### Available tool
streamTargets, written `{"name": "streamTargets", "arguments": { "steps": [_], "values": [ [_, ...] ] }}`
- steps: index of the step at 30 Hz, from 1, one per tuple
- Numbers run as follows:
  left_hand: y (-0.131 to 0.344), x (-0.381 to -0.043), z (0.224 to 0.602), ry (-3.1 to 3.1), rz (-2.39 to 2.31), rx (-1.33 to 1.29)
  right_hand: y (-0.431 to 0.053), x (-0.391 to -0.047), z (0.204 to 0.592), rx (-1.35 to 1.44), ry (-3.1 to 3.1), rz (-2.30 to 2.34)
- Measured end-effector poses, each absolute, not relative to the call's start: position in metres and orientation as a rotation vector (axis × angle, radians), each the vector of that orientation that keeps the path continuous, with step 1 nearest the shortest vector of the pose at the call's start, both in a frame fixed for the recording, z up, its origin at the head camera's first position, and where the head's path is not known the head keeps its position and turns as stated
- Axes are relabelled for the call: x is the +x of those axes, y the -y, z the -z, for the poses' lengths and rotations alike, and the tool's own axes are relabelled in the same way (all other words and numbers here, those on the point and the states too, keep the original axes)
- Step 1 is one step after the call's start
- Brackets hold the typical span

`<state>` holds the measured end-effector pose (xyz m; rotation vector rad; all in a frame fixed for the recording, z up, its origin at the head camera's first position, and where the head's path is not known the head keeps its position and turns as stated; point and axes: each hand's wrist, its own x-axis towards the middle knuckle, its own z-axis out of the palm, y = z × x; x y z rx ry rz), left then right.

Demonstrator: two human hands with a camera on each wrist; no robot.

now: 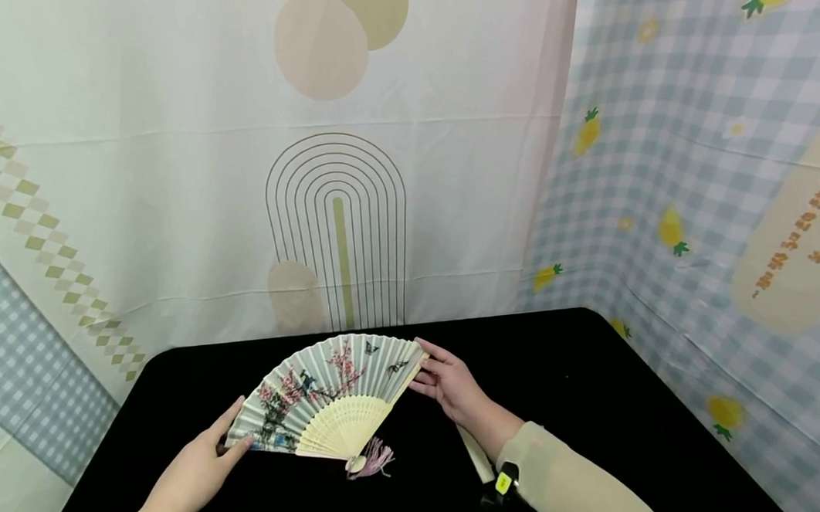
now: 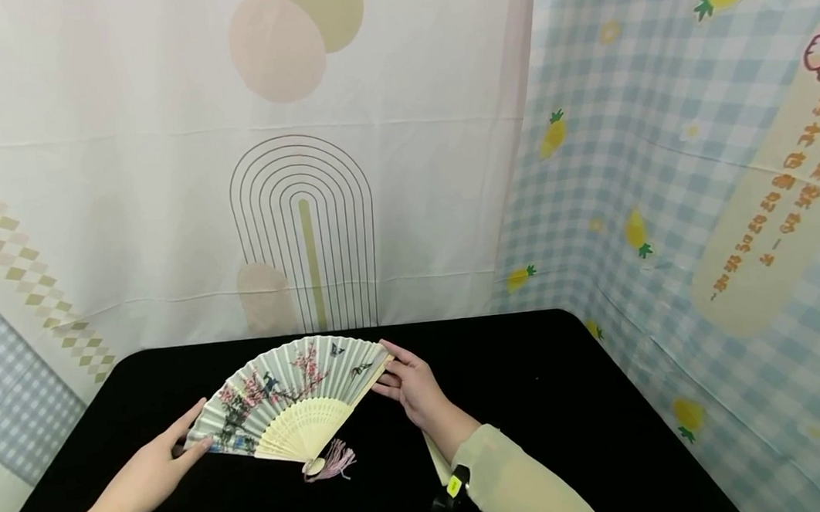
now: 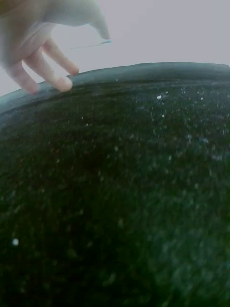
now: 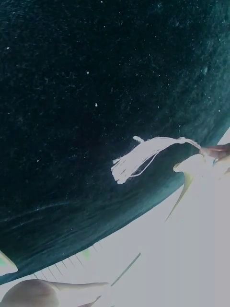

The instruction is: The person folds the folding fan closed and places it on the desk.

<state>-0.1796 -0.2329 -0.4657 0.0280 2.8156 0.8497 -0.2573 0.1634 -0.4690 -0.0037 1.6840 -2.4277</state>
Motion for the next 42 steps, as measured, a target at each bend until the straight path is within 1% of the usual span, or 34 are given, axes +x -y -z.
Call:
{"name": "streamTargets", "arguments": {
  "steps": [13, 25, 42],
  "values": [
    [0.22, -0.18, 0.463, -2.831, -0.991, 0.034, -0.179, -0.255, 0.465, 0.019, -1.698, 2.484],
    [0.2, -0.181, 0.456, -2.709, -1.358, 0.048, -0.195, -0.251, 0.462, 0.105, -1.657, 2.518],
    [0.185, -0.189, 0.454, -2.43, -1.729, 0.021, -0.211, -0.249, 0.468, 0.115, -1.629, 2.573]
  ]
}}
